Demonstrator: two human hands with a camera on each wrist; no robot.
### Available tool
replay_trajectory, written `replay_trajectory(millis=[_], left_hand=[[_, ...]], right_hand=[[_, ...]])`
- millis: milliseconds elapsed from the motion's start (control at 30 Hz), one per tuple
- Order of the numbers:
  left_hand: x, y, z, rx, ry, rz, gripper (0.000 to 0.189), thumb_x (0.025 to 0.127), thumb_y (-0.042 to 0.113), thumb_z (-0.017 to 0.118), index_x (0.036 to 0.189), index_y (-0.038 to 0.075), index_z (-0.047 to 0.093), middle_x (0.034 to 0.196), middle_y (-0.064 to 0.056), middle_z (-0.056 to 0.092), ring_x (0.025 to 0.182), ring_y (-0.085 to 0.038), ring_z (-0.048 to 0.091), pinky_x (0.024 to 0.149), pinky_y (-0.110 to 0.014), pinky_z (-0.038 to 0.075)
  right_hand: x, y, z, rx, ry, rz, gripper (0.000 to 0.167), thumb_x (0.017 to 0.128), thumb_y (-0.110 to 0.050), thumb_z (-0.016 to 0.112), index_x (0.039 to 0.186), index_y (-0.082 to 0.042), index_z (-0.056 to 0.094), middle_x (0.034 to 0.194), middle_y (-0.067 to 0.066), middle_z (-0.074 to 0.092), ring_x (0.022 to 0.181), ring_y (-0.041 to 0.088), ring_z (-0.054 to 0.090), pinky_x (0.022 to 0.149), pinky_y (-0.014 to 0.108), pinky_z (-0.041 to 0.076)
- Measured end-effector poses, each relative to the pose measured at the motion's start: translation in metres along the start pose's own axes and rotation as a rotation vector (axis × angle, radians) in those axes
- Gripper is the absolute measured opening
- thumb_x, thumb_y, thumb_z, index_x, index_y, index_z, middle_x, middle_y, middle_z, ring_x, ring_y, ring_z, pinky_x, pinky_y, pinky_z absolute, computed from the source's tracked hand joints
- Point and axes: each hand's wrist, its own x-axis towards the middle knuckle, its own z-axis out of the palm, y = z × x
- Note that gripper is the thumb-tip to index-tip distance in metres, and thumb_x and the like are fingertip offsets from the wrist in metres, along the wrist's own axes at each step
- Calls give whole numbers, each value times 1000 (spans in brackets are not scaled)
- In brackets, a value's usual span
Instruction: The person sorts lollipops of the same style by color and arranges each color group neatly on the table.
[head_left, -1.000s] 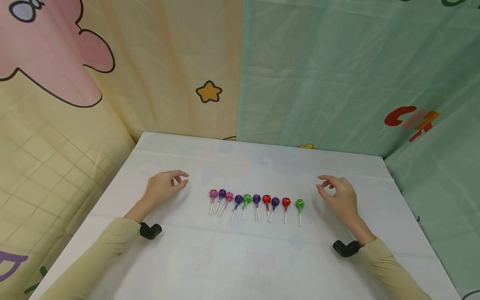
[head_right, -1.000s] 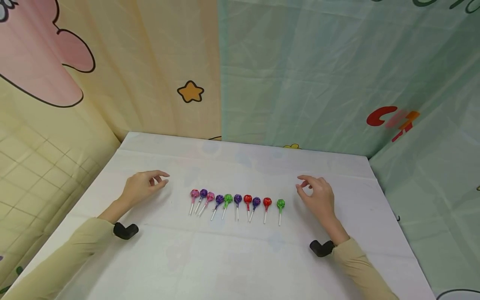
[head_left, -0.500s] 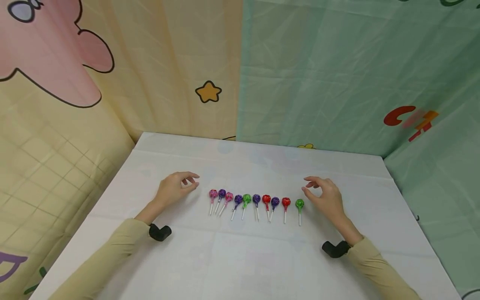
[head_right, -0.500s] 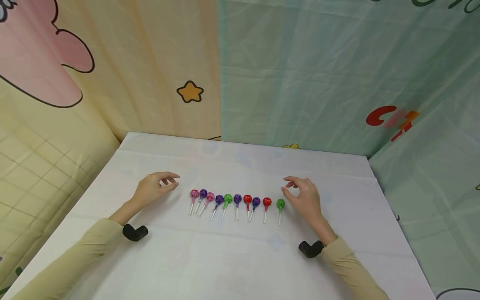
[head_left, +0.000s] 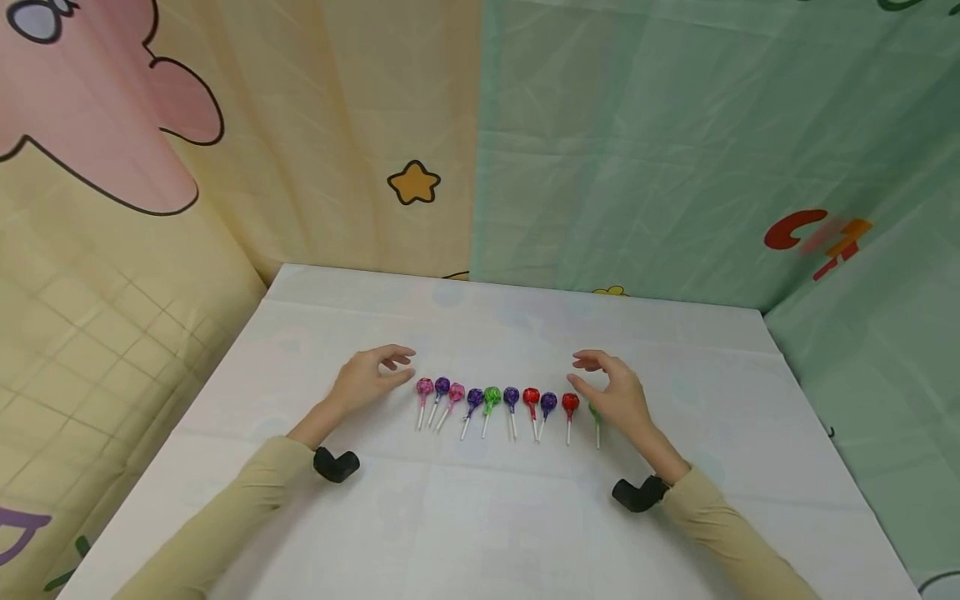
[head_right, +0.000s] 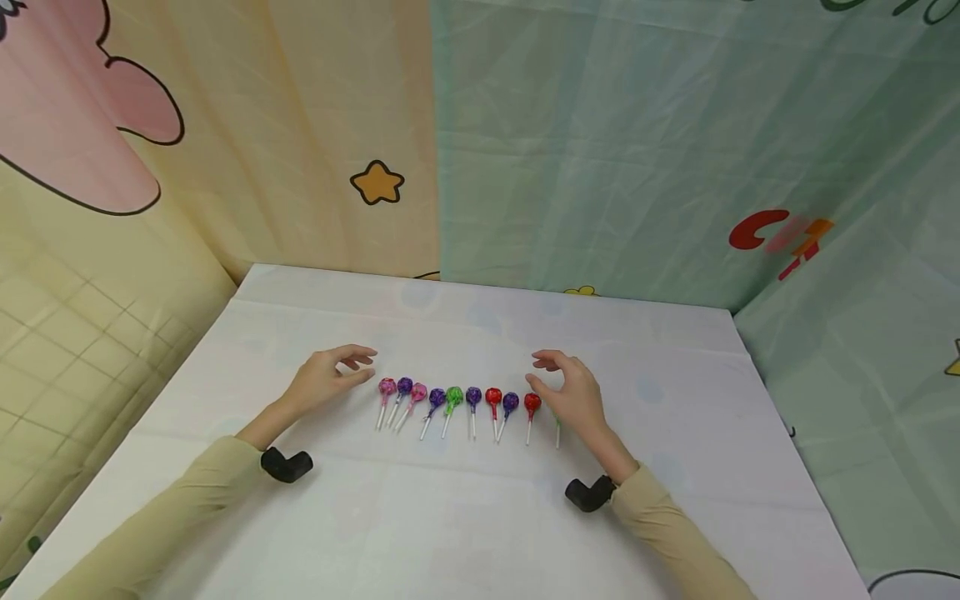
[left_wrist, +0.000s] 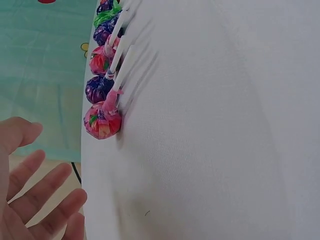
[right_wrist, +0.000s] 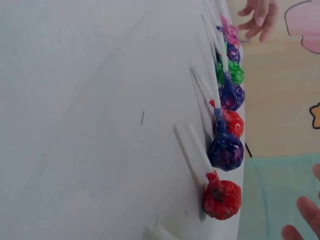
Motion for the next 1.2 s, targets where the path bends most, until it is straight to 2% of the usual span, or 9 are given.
replay_trajectory(millis=[300, 500, 633, 833, 1200], left_hand=[[2, -3, 8, -115, -62, 0, 38, 87, 23, 70, 122, 10, 64, 107, -8, 71, 93, -23, 63, 72, -31, 47], [5, -1, 10, -190, -109, -16, 38, 86, 19, 71, 122, 8, 64, 106, -11, 71, 89, -22, 62, 72, -31, 48], [7, -1, 11, -208, -148, -26, 38, 85, 21, 72, 120, 8, 64, 106, -11, 71, 86, -20, 61, 72, -30, 47], [10, -5, 13, -229, -191, 2, 39, 85, 22, 73, 119, 6, 64, 103, -12, 70, 80, -16, 59, 68, -26, 47], [15, -8, 17, -230, -254, 36, 41, 82, 23, 76, 119, 7, 65, 100, -9, 70, 76, -14, 56, 69, -26, 45]], right_hand=[[5, -19, 19, 97, -46, 24, 38, 84, -20, 74, 119, -9, 62, 106, 10, 70, 100, 28, 60, 89, 53, 47], [10, -34, 34, 140, -91, 18, 41, 83, -22, 76, 119, -9, 62, 106, 8, 70, 99, 27, 60, 87, 51, 47], [14, -45, 45, 150, -126, 16, 41, 82, -25, 76, 119, -12, 62, 106, 6, 70, 99, 27, 61, 87, 50, 48], [21, -57, 60, 189, -195, 34, 44, 82, -27, 76, 121, -12, 62, 108, 4, 70, 102, 27, 62, 86, 46, 50], [37, -71, 79, 262, -326, 72, 47, 82, -22, 77, 123, -8, 59, 112, 6, 70, 107, 25, 63, 88, 45, 51]])
